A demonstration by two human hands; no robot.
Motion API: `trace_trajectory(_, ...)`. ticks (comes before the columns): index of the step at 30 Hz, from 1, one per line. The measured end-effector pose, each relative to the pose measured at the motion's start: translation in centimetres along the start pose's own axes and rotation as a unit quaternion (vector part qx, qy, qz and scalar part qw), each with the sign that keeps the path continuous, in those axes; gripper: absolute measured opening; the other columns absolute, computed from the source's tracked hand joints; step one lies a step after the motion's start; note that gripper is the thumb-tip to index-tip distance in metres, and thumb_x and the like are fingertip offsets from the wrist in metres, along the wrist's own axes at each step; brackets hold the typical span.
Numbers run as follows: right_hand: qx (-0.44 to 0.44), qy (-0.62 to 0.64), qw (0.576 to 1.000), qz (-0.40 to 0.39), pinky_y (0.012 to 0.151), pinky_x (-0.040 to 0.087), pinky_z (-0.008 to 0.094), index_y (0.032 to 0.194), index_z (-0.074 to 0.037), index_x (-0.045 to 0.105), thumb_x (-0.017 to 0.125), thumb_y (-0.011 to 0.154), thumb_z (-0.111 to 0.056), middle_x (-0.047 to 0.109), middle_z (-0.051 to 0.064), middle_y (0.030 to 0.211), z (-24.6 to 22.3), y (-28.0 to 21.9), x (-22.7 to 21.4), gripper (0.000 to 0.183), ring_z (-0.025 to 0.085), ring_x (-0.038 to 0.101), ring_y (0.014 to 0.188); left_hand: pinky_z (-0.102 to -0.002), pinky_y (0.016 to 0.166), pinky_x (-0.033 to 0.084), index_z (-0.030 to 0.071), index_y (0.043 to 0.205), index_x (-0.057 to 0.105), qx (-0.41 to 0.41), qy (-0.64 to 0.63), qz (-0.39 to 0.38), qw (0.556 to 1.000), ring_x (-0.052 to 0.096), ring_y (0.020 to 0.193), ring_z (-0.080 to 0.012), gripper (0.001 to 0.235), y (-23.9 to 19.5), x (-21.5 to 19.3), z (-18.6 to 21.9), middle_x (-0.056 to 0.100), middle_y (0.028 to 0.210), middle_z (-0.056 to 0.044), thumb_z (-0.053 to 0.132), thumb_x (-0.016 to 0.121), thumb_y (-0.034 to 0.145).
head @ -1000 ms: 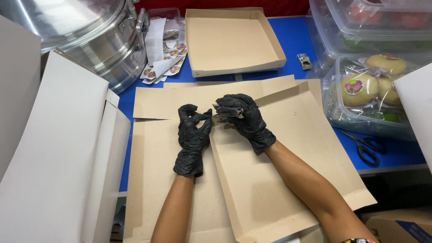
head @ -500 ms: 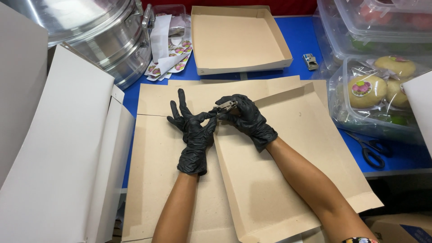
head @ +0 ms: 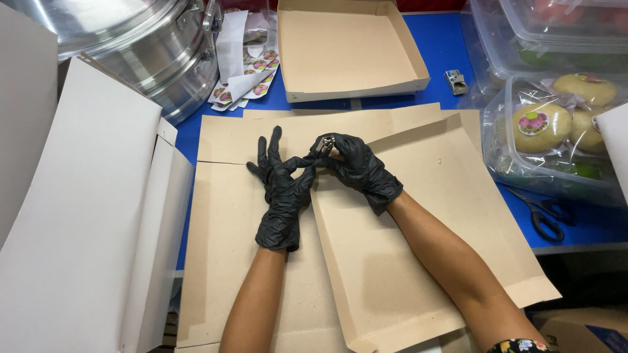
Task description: Assembling cardboard pastry boxes using a manual hand stapler.
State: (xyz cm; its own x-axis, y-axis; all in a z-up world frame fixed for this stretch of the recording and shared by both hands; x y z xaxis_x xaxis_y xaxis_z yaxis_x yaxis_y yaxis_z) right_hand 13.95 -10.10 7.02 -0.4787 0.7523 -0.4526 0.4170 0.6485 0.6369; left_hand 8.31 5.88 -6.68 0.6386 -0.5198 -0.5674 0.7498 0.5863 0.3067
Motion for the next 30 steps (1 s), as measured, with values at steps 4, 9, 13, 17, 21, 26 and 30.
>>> trace_trajectory(4, 0.001, 0.013, 1.0, -0.008, 0.086, 0.058, 0.042, 0.098, -0.006, 0.071, 0.08, 0.089, -0.014, 0.075, 0.011, 0.089, -1.0, 0.2, -0.2, 0.015, 0.034, 0.074, 0.087, -0.047, 0.122, 0.016, 0.045, 0.116, 0.06, -0.037, -0.199, 0.066, 0.977, 0.037, 0.146, -0.0097, 0.063, 0.4, -3.6, 2.0, 0.042, 0.155, 0.016, 0.038, 0.091, 0.062)
trace_trajectory(9, 0.006, 0.014, 1.0, 0.0, 0.086, 0.058, 0.042, 0.097, -0.007, 0.071, 0.08, 0.088, -0.013, 0.076, 0.011, 0.088, -1.2, 0.4, -0.5, 0.014, 0.034, 0.075, 0.087, -0.042, 0.127, 0.023, 0.018, 0.154, 0.045, 0.045, -0.342, 0.07, 0.936, 0.028, 0.155, -0.0249, 0.084, -1.3, -9.8, 10.8, 0.018, 0.172, -0.009, 0.013, 0.082, 0.079)
trace_trajectory(13, -0.008, -0.015, 1.0, -0.014, 0.082, 0.058, 0.045, 0.105, -0.004, 0.069, 0.08, 0.088, -0.018, 0.073, 0.014, 0.089, -0.8, 0.3, -0.4, 0.024, 0.038, 0.072, 0.086, -0.04, 0.111, 0.046, 0.05, 0.142, 0.049, -0.075, -0.08, -0.134, 0.985, 0.062, 0.127, -0.0138, 0.075, -1.8, -6.1, 10.0, 0.067, 0.134, 0.019, 0.041, 0.08, 0.075)
trace_trajectory(17, -0.018, -0.047, 0.998, -0.03, 0.078, 0.057, 0.047, 0.113, -0.005, 0.067, 0.079, 0.089, -0.025, 0.069, 0.015, 0.092, 0.7, -0.4, -0.2, 0.034, 0.04, 0.069, 0.086, -0.041, 0.107, 0.05, 0.051, 0.147, 0.043, -0.08, -0.043, -0.136, 0.987, 0.066, 0.121, -0.0156, 0.07, -1.7, -5.4, 9.7, 0.072, 0.124, 0.019, 0.048, 0.074, 0.084)
trace_trajectory(21, -0.009, -0.038, 0.999, -0.032, 0.079, 0.056, 0.046, 0.113, -0.005, 0.067, 0.079, 0.089, -0.023, 0.069, 0.015, 0.092, 0.7, -0.5, -0.1, 0.032, 0.04, 0.069, 0.085, -0.045, 0.108, 0.048, 0.042, 0.149, 0.042, -0.074, -0.065, -0.161, 0.982, 0.066, 0.123, -0.0229, 0.071, -1.3, -6.5, 11.0, 0.075, 0.123, 0.011, 0.035, 0.073, 0.086)
trace_trajectory(26, 0.009, -0.026, 0.999, -0.034, 0.076, 0.056, 0.041, 0.108, -0.005, 0.066, 0.083, 0.086, -0.027, 0.066, 0.011, 0.087, -1.5, 0.2, -0.6, 0.035, 0.034, 0.069, 0.08, -0.044, 0.11, 0.047, 0.046, 0.147, 0.039, -0.09, -0.056, -0.181, 0.978, 0.064, 0.126, -0.0195, 0.076, -1.2, -5.6, 9.4, 0.073, 0.125, 0.014, 0.041, 0.078, 0.083)
trace_trajectory(30, 0.004, -0.035, 0.999, -0.022, 0.072, 0.056, 0.046, 0.108, -0.002, 0.066, 0.079, 0.088, -0.026, 0.066, 0.015, 0.088, -1.4, 0.2, -0.1, 0.033, 0.04, 0.068, 0.08, -0.043, 0.108, 0.048, 0.046, 0.145, 0.04, -0.102, -0.051, -0.179, 0.977, 0.064, 0.124, -0.0188, 0.068, -1.2, -6.0, 9.9, 0.073, 0.122, 0.014, 0.039, 0.073, 0.086)
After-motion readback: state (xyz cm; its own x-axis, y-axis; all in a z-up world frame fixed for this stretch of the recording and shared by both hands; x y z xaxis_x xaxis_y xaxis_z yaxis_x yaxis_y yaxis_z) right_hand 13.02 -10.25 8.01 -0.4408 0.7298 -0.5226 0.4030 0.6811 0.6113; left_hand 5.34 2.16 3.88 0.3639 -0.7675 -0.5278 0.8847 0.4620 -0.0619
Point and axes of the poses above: each hand's wrist, its own y-axis towards the middle knuckle, its own x-axis out of the palm, z = x × y, the point moved 5 cm from there along y, towards the middle knuckle
